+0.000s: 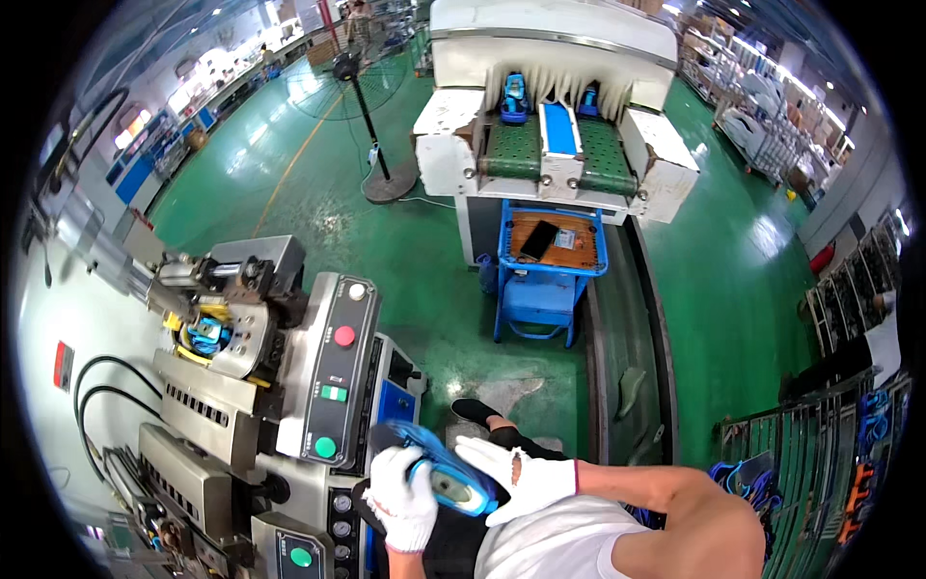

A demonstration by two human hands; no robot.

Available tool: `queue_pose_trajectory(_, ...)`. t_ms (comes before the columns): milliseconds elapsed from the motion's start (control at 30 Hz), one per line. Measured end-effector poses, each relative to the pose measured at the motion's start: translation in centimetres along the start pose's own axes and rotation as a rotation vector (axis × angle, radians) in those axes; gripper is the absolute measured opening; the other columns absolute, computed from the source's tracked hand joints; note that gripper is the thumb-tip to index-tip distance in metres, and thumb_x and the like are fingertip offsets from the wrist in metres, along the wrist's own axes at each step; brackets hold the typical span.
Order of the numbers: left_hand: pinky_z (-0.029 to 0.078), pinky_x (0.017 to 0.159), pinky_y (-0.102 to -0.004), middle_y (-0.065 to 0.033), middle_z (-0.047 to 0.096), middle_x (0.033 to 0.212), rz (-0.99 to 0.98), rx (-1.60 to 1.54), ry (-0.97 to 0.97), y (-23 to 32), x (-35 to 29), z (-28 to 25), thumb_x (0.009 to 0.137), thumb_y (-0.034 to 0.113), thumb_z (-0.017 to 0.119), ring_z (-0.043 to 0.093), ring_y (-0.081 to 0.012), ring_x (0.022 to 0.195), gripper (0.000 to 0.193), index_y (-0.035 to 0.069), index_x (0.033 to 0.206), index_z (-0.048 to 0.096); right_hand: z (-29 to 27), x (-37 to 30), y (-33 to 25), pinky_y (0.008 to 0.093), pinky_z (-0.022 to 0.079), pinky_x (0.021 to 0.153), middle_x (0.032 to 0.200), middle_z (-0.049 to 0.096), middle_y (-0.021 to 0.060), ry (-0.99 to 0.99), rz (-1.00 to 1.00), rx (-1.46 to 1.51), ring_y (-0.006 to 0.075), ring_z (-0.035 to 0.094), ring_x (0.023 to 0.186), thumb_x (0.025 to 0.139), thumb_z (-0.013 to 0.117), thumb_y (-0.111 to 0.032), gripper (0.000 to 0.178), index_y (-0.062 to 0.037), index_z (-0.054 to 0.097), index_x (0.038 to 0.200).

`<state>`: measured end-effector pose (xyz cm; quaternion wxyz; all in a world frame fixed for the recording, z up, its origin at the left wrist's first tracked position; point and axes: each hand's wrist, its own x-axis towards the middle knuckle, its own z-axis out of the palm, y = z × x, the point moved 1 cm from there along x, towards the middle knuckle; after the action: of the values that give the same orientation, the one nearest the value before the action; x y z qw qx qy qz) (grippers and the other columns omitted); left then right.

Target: The person places blue shoe uppers into a sole-attaching machine, presses buttons to activate the pneumatic press, and then places the assembled shoes onto a conveyor belt.

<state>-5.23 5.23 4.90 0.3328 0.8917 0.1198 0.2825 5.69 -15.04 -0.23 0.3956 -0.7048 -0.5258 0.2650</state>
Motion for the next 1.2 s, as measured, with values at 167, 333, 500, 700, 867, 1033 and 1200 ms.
queue_pose_trajectory(167,0.054,0.094,-0.0468,-0.0180,0.068,0.121,0.404,-0.045,-0.271,11.4,12.0,6.8,0.078,0.002,0.082,0.065,-0.0382,0.111,0.042,0.006,0.117,0.070,-7.0,-0.9,0.8,0.0447,0.035,0.123,0.161,0.040,0.0217,0.862,-0.085,-0.244,0.0278,0.043,0.148,0.077,0.091,-0.028,0.110,0.0033,0.028,0.162)
queue_pose_trajectory(333,0.051,0.106,-0.0497,-0.0263,0.060,0.140,0.610,-0.360,-0.330,15.3,14.4,11.8,0.076,0.014,0.088,0.060,-0.0453,0.127,0.062,0.001,0.132,0.062,-18.8,-1.3,11.1,0.0370,0.057,0.083,0.108,0.073,0.0100,1.410,0.160,0.203,0.0175,0.069,0.094,0.091,0.078,-0.014,0.045,0.0019,0.063,0.131)
queue_pose_trajectory(500,0.054,0.101,-0.0482,-0.0244,0.063,0.136,0.346,-0.314,-0.445,8.8,7.7,14.5,0.080,0.007,0.084,0.064,-0.0435,0.121,0.058,-0.001,0.133,0.062,-42.4,0.1,28.0,0.0440,0.051,0.102,0.126,0.073,0.0211,1.663,0.445,-0.575,0.0361,0.069,0.115,0.086,0.081,-0.053,0.078,0.0038,0.063,0.136)
queue_pose_trajectory(700,0.052,0.104,-0.0499,-0.0238,0.065,0.130,-0.275,-0.093,-0.252,-1.2,-7.5,10.1,0.083,0.000,0.078,0.063,-0.0436,0.122,0.048,0.000,0.129,0.064,-55.3,5.3,39.0,0.0400,0.053,0.100,0.130,0.071,0.0176,1.017,0.819,-0.606,0.0298,0.068,0.117,0.087,0.077,-0.056,0.072,-0.0017,0.066,0.135)
queue_pose_trajectory(867,0.052,0.102,-0.0462,-0.0164,0.070,0.118,-0.788,0.407,-0.008,-1.9,-18.4,-1.6,0.095,0.010,0.064,0.065,-0.0392,0.113,0.024,0.003,0.117,0.070,-47.7,3.9,41.1,0.0391,0.056,0.093,0.127,0.071,0.0171,1.077,0.637,-0.558,0.0270,0.068,0.111,0.093,0.075,-0.047,0.060,0.0009,0.066,0.128)
queue_pose_trajectory(1033,0.055,0.089,-0.0410,-0.0127,0.074,0.098,-1.772,0.444,0.997,7.9,-45.2,-8.5,0.104,0.024,0.059,0.071,-0.0319,0.093,0.024,0.006,0.114,0.071,-28.1,3.5,37.5,0.0381,0.059,0.086,0.124,0.071,0.0166,0.911,0.614,-0.186,0.0242,0.069,0.105,0.099,0.073,-0.039,0.048,0.0034,0.067,0.121)
queue_pose_trajectory(1200,0.056,0.083,-0.0439,-0.0161,0.075,0.098,-2.304,0.606,1.098,21.2,-58.5,-3.0,0.105,0.039,0.061,0.072,-0.0307,0.091,0.038,0.003,0.114,0.070,-6.1,6.3,24.9,0.0350,0.061,0.091,0.130,0.067,0.0183,0.346,0.605,0.040,0.0250,0.069,0.109,0.101,0.072,-0.033,0.055,0.0072,0.058,0.136)
